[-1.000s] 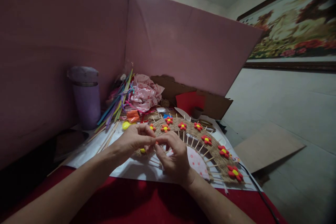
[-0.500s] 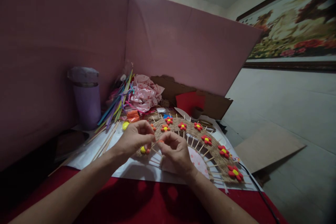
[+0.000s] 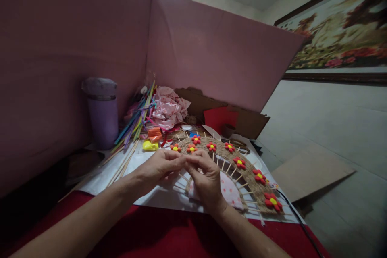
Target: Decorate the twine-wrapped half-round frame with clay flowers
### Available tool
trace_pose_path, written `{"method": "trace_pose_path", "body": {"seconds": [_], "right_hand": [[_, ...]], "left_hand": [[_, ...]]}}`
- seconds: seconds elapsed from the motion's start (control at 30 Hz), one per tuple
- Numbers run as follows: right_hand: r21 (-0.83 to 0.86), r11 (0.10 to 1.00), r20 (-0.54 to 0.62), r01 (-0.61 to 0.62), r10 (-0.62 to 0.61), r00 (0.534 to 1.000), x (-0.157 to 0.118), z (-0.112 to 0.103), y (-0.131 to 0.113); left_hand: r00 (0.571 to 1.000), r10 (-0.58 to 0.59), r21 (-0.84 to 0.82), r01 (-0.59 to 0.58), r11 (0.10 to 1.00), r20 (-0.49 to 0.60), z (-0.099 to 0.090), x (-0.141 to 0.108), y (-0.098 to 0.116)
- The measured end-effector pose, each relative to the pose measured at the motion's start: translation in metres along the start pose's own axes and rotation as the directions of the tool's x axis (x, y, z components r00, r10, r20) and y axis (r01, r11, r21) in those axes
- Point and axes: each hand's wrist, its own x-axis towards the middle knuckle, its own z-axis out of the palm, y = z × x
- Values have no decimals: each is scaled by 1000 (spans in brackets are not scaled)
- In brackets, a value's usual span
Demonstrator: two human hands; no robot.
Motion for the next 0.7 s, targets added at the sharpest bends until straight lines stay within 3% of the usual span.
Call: {"method": "trace_pose_path", "body": {"seconds": [0.13, 0.4, 0.57, 0.7], "right_hand": [[-19, 999, 52, 47, -46, 998, -2, 0, -3], [-39, 999, 20, 32, -32, 999, -2, -1, 1], [-105, 994, -45, 34, -39, 998, -4, 0, 0], [-134, 990, 35, 48, -44, 998, -3, 2, -4]], "left_hand": [[999, -6, -124, 1, 992, -42, 2, 2, 0], [998, -55, -229, 44, 972, -42, -1, -1, 8], [996, -70, -207, 57, 977, -56, -1, -1, 5], [1000, -14, -153, 11, 988, -23, 1, 0, 0]]}}
